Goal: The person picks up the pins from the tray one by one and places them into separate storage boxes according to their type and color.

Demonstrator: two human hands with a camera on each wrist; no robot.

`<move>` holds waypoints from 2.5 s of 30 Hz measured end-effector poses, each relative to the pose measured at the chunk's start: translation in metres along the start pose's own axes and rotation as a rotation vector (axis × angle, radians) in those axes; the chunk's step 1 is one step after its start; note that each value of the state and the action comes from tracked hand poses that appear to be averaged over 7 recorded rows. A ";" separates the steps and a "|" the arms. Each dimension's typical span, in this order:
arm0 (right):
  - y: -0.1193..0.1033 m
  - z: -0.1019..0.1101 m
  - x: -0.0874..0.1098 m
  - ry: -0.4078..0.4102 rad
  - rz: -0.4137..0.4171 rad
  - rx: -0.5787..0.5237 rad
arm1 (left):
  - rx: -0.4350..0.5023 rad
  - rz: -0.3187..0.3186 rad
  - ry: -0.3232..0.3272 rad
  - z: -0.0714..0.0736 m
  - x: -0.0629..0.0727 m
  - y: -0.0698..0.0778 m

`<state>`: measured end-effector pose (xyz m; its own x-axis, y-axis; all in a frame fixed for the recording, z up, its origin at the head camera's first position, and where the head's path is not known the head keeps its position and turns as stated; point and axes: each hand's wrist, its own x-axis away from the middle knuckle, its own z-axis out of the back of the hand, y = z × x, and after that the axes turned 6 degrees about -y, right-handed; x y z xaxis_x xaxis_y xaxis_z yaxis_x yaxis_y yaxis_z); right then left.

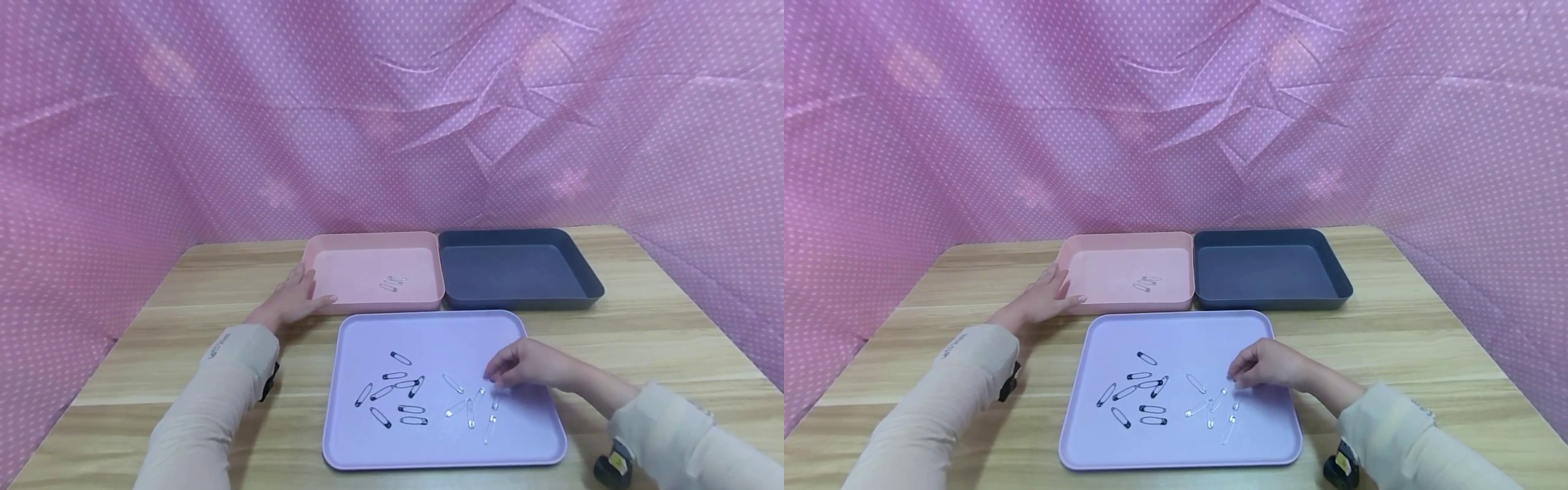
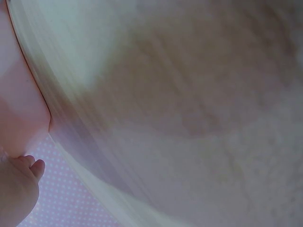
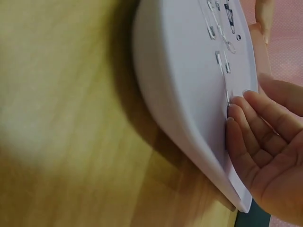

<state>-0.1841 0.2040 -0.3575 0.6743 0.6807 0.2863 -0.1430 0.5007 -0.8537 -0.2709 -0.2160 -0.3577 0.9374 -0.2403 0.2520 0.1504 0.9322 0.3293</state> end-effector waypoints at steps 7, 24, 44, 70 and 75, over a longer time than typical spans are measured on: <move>-0.001 -0.011 0.000 0.024 0.030 0.064 | -0.009 -0.025 0.008 0.000 0.000 -0.003; 0.006 -0.021 -0.001 0.038 0.092 0.236 | -0.014 -0.041 0.023 -0.001 0.001 -0.005; 0.005 -0.015 0.000 -0.063 0.112 0.212 | -0.012 -0.048 0.018 0.003 0.002 -0.004; -0.025 0.005 -0.032 0.189 0.098 0.104 | -0.013 -0.029 0.010 -0.001 0.000 -0.007; -0.035 0.010 -0.043 0.242 0.107 0.065 | -0.012 -0.026 0.005 0.001 0.000 -0.006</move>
<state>-0.2153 0.1621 -0.3356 0.8051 0.5881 0.0771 -0.2637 0.4713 -0.8417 -0.2724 -0.2216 -0.3590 0.9347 -0.2629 0.2392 0.1782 0.9289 0.3246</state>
